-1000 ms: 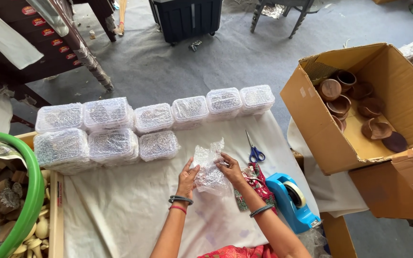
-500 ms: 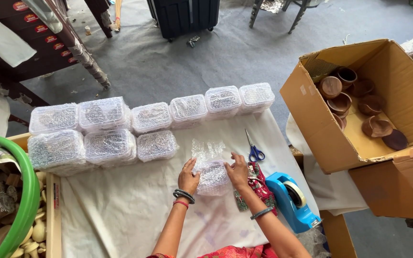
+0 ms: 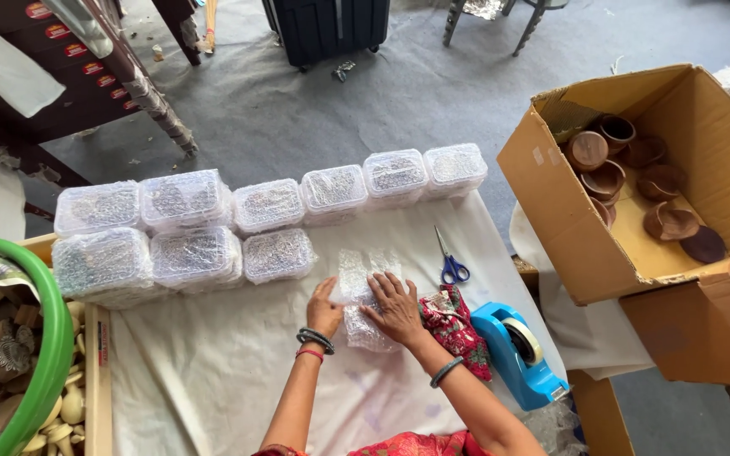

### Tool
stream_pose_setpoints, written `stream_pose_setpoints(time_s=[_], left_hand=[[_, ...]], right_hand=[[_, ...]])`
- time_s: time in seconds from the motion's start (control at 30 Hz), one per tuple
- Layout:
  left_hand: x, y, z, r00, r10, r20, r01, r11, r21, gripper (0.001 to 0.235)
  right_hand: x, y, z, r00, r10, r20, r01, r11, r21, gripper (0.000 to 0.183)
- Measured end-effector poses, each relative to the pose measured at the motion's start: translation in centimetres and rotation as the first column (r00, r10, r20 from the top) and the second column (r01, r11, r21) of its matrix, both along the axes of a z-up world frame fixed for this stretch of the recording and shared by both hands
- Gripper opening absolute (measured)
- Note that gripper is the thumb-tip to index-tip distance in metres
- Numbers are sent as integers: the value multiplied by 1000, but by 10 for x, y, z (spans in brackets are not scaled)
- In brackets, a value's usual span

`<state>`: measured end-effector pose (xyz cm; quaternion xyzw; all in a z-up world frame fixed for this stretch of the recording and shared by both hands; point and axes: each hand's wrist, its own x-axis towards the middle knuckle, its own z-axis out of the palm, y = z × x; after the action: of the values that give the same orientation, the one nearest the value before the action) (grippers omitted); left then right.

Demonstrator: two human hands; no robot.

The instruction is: The person wraps small plastic containers filled with metal items in bubble wrap. They fold the wrap around each container, secure it with tape from a dispenser, and place the finished packages on a table.

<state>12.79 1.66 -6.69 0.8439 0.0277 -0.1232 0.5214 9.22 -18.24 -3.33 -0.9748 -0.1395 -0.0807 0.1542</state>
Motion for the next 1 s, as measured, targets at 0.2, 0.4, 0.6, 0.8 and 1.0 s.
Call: stream_pose_setpoints(time_s=[0.2,0.4,0.6,0.8,1.0], left_hand=[[-23,-3,4,882,-53,468,-177,884,433,67],[-31,-39,63,805,-592,-29,485,630,607,116],[-21,-18,14,799,-601,20,438,605,665,137],[-18,-11,5,838,-539,84,417,732,539,150],[-9,13,-11,852,-524,11,465,766,443,152]], right_hand=[[-5,2,-5,998,-42,-45,40,998,-45,75],[2,-12,-13,995,-28,-95,25,999,-27,72],[4,-46,8,960,221,-174,-191,966,177,113],[4,-58,8,899,268,-347,-207,957,204,130],[9,-64,10,893,312,-325,-227,935,273,136]])
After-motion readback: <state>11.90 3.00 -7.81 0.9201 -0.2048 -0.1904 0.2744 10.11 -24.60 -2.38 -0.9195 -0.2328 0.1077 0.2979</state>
